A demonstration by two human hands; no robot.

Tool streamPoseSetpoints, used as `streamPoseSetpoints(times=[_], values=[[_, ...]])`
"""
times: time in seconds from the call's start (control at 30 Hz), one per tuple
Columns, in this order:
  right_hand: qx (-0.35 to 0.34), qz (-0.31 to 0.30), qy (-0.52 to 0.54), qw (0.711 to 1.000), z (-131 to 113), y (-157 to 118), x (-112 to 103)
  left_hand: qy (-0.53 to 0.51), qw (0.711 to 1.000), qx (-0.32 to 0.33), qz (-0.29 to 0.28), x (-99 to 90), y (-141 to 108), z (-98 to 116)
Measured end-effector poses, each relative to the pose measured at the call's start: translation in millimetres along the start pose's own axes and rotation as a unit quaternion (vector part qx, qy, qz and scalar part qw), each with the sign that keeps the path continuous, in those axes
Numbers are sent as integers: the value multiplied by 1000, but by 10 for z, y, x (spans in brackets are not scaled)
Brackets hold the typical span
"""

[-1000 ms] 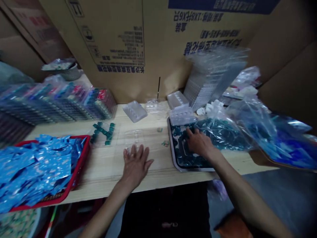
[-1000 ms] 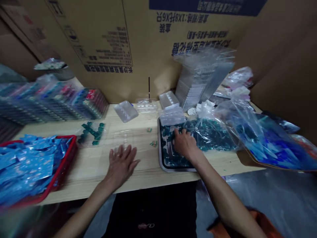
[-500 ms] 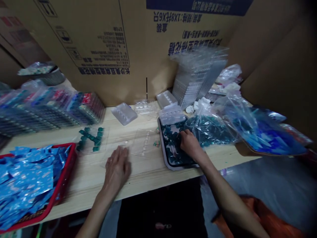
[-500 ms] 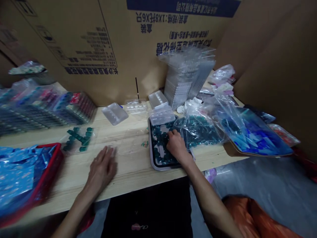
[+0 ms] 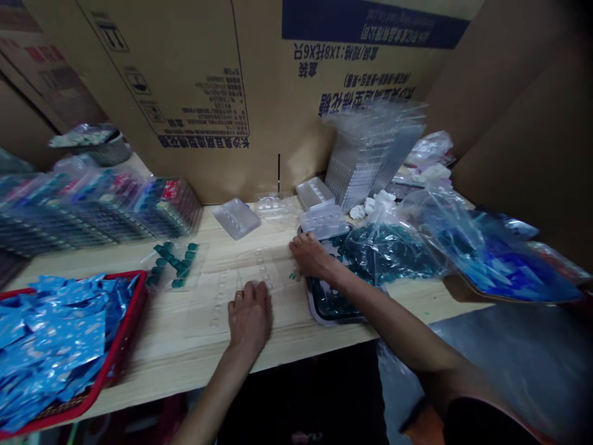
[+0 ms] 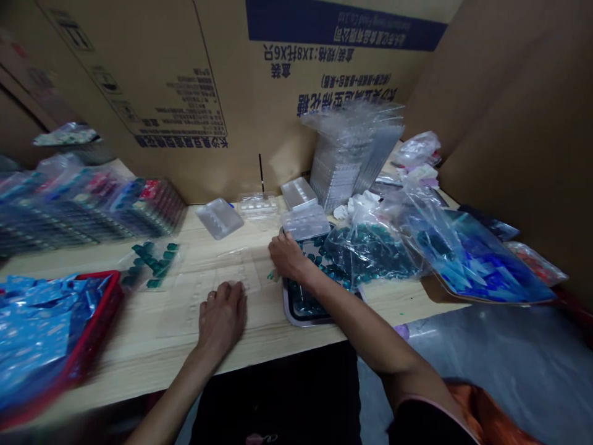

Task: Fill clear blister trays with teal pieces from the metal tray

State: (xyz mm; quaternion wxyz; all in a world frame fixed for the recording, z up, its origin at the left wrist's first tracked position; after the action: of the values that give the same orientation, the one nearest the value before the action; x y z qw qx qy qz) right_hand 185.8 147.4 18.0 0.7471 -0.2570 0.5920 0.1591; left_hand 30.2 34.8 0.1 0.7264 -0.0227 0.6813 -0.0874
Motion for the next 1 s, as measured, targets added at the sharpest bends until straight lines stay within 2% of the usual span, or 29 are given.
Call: streamPoseSetpoints(times=[0.07,0.17,0.27,0.4,0.57,0.7,0.87,1.0], values=[[-19,-11,2,1000,35,45,-46,-6,1000,-9,21,-15,-63,26],[-44,-39,7,998,20,109,-107,-12,998,22,53,-41,-135,87],[-14,-71,2,997,-3,195,-113,0,999,49,11,-16,-165,126],[25,-107,20,994,-31,289,-64,12,998,46,-30,32,-235,119],[3,-120,43,992,-173,317,-45,6,998,34,-55,123,-327,177],[4,-126,102,987,-310,383,-41,-13,996,45,-72,124,-308,256],[18,-98,121,988,-326,418,-136,-12,997,32,-64,61,-211,88],[62,-70,130,987,-158,37,-235,-8,997,25,-69,18,-140,-102]])
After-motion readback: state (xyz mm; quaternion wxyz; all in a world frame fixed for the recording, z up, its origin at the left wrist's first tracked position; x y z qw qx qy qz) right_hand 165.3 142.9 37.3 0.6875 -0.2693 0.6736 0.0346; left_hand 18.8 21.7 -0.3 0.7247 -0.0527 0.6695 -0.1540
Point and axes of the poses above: each hand's wrist, its own y-axis towards the middle knuckle, its own x-axis out of the palm, z = x × y, the point moved 5 cm from there along y, towards the middle knuckle, and after that the axes turned 12 degrees about -z, right-handed, at the moved point
